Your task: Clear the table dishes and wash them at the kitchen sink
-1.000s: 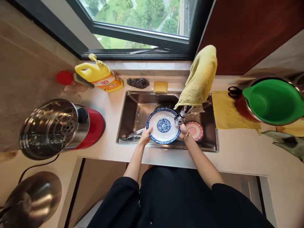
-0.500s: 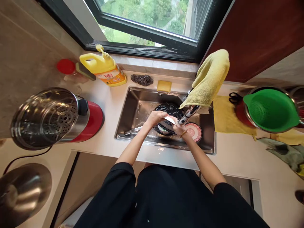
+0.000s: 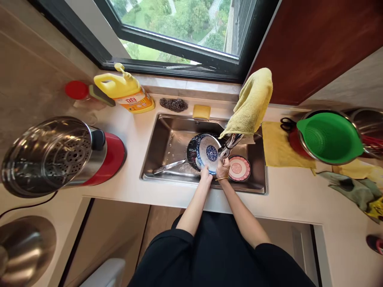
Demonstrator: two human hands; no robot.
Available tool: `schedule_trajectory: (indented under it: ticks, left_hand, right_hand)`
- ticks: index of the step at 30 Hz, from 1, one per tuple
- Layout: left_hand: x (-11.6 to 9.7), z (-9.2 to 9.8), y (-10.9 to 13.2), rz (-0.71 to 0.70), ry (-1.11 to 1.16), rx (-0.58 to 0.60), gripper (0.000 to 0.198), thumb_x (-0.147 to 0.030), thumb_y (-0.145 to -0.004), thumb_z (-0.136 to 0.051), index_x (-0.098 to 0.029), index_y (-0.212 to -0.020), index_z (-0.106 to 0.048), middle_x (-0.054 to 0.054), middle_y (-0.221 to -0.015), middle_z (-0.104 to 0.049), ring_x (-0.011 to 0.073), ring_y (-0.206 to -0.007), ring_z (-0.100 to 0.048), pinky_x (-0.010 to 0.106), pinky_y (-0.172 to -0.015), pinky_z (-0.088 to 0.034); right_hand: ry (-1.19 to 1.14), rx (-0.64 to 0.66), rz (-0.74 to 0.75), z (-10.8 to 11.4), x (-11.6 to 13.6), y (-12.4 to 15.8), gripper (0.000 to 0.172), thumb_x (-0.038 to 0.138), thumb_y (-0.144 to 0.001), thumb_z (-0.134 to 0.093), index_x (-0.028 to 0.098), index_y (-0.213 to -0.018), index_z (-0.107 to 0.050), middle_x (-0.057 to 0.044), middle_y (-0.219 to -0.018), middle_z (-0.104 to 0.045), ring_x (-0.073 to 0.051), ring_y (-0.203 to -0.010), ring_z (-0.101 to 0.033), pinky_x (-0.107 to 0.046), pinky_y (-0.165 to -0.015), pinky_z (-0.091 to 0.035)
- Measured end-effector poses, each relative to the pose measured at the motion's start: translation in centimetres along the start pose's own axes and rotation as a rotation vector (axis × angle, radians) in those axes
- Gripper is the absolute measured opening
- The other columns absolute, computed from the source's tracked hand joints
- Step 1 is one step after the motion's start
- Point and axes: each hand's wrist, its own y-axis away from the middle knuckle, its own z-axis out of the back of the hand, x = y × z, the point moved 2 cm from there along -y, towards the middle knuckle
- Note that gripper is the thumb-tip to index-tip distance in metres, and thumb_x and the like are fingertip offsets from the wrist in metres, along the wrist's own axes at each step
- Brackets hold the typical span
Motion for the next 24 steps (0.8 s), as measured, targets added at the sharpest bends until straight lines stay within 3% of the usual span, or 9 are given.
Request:
schedule_trajectory:
  ticks: [3,8,11,16,21,24]
  left_hand:
    - [-1.2,0.8,0.3,0.052,0.053,0.062,0.027,-0.012,-0.083,-0.053,-0.008,-0.109,-0.059,0.013,-0.096,-0.070,0.0195,-0.095,-0.066,0.032,-0.084,-0.054]
    - [-6.7,3.8,0.6,-0.047,-0.039,0.232,0.048,-0.039,-0.082,-0.060,-0.010,-0.119,-0.057,0.016,-0.116,-0.066,0.0275,-0.116,-0.058,0.043,-0.097,-0.049]
    - [-9.2,4.7,0.8,-0.085,-0.097,0.330,0.050,-0.044,-0.084,-0.055,-0.010,-0.120,-0.058,0.016,-0.119,-0.065,0.0284,-0.119,-0.056,0.045,-0.098,-0.049]
    - [-9.4,4.6,0.7,-0.171,-0.073,0.194,0.040,-0.030,-0.082,-0.058,-0.009,-0.116,-0.059,0.014,-0.113,-0.067,0.0248,-0.111,-0.061,0.039,-0.094,-0.051]
    - [-7.7,3.5,0.9,-0.222,-0.177,0.058,0.037,-0.019,-0.082,-0.055,-0.008,-0.118,-0.056,0.016,-0.114,-0.067,0.0239,-0.107,-0.063,0.038,-0.093,-0.051]
    - [-7.9,2.8,1.6,-0.445,-0.520,-0.098,0.050,-0.021,-0.083,-0.056,-0.010,-0.131,-0.046,0.019,-0.133,-0.054,0.0268,-0.124,-0.051,0.044,-0.103,-0.040]
  right_hand:
    - [-0.107,0.077,-0.057,-0.5,-0.1,-0.3,0.035,0.040,-0.074,-0.053,0.020,-0.101,-0.060,-0.005,-0.096,-0.069,-0.018,-0.098,-0.061,-0.033,-0.091,-0.047]
    - [-0.374,0.201,-0.254,-1.2,0.6,-1.1,0.034,0.039,-0.071,-0.058,0.023,-0.102,-0.060,-0.003,-0.097,-0.070,-0.016,-0.099,-0.063,-0.031,-0.091,-0.050]
    - [-0.423,0.271,-0.409,-1.2,1.5,-1.2,0.030,0.040,-0.070,-0.063,0.022,-0.095,-0.062,-0.004,-0.090,-0.072,-0.019,-0.094,-0.065,-0.032,-0.084,-0.054]
    - [-0.470,0.431,-0.414,-1.9,3.4,-0.9,0.028,0.043,-0.071,-0.065,0.022,-0.090,-0.063,-0.004,-0.080,-0.072,-0.022,-0.093,-0.067,-0.035,-0.080,-0.056]
    - [-0.503,0.243,-0.288,-2.7,4.4,-1.3,0.034,0.047,-0.076,-0.054,0.020,-0.096,-0.062,-0.004,-0.086,-0.071,-0.017,-0.093,-0.065,-0.033,-0.085,-0.054]
    - [-0.519,0.187,-0.262,-2.2,4.3,-1.4,0.036,0.048,-0.077,-0.051,0.020,-0.097,-0.062,-0.005,-0.089,-0.071,-0.016,-0.094,-0.065,-0.032,-0.087,-0.053]
